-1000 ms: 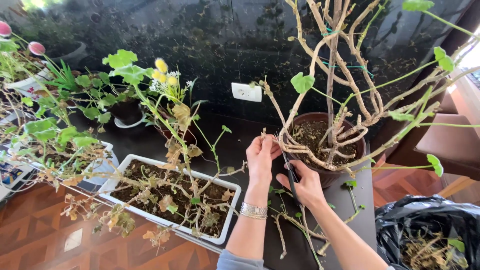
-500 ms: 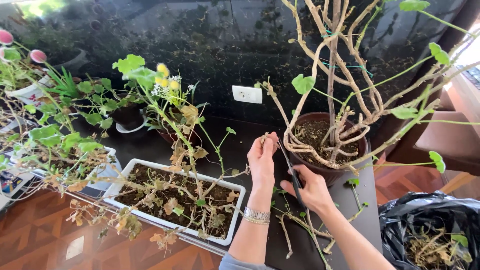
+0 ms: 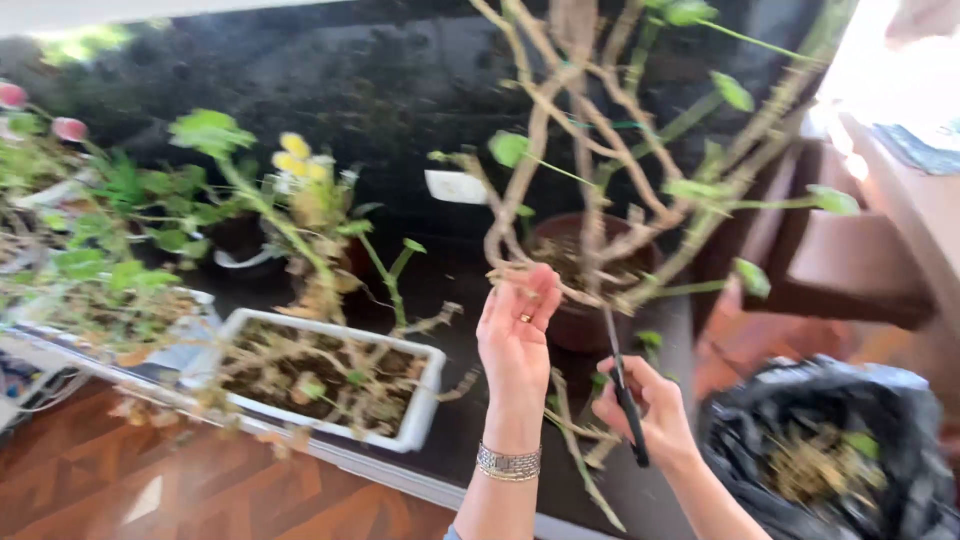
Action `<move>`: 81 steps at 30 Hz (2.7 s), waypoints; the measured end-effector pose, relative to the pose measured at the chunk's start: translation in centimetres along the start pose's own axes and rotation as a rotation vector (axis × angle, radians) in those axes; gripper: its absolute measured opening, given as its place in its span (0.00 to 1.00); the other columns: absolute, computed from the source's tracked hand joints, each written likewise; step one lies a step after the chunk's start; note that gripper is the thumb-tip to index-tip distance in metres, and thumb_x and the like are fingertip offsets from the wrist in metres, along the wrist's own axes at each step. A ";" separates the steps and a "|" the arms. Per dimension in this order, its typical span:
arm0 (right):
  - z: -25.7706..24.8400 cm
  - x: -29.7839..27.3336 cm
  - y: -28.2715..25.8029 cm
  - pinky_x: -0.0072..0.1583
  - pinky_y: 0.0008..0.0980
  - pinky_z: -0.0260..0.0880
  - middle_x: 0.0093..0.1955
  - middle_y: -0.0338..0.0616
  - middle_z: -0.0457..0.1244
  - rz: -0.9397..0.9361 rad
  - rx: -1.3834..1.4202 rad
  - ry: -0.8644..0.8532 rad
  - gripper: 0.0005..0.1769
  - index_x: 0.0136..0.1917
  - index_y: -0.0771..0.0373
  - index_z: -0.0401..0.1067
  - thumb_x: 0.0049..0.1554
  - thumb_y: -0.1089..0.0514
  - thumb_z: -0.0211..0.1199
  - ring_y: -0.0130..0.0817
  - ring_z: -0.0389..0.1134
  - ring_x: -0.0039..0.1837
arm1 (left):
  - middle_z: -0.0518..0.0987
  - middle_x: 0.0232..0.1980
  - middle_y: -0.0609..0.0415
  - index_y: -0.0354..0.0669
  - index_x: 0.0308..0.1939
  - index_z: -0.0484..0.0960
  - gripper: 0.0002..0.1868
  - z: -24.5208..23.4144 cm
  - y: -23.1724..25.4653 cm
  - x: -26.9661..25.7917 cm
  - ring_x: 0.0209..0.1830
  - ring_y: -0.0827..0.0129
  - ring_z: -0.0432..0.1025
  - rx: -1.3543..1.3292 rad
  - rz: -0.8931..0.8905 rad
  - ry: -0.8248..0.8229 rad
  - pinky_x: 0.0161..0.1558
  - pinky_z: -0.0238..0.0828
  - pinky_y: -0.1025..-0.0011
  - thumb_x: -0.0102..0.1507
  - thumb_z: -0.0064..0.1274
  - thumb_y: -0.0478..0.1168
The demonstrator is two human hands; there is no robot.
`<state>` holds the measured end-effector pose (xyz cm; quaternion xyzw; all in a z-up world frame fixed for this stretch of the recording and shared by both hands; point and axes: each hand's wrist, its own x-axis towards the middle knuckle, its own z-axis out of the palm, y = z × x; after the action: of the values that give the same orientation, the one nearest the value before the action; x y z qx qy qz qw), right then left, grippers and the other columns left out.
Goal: The person uses pruning shears to trim dead and dry branches from a potted plant. They cut the branches and place the clippings into a black trash bag positioned on the floor. The task is performed on a dark countertop with other potted plants nearby.
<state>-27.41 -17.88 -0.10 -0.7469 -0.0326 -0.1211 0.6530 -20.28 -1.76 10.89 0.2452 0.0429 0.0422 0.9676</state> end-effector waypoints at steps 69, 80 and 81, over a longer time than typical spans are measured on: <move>6.9 13.1 -3.2 0.52 0.32 0.69 0.43 0.42 0.71 0.095 -0.274 0.472 0.33 0.65 0.54 0.70 0.47 0.52 0.77 0.34 0.70 0.44 | 0.84 0.48 0.32 0.25 0.54 0.79 0.16 -10.5 -5.4 17.5 0.46 0.48 0.82 0.211 -0.106 -0.396 0.50 0.82 0.48 0.72 0.48 0.40; 6.5 15.2 -1.9 0.49 0.33 0.69 0.39 0.38 0.72 0.142 -0.265 0.498 0.31 0.59 0.52 0.72 0.46 0.44 0.80 0.32 0.72 0.42 | 0.83 0.41 0.28 0.24 0.48 0.80 0.19 -10.5 -6.5 19.3 0.38 0.45 0.82 0.274 -0.058 -0.436 0.39 0.85 0.54 0.73 0.46 0.43; 6.4 15.4 -1.6 0.49 0.33 0.69 0.39 0.39 0.72 0.142 -0.270 0.497 0.32 0.60 0.53 0.72 0.46 0.44 0.80 0.33 0.72 0.42 | 0.83 0.41 0.28 0.24 0.48 0.80 0.19 -10.5 -6.4 19.4 0.38 0.45 0.82 0.298 -0.043 -0.432 0.38 0.86 0.54 0.73 0.46 0.43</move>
<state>-11.97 -13.05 4.17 -0.7748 0.1970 -0.2575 0.5427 -1.74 -0.49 -2.56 0.3874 -0.1536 -0.0383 0.9082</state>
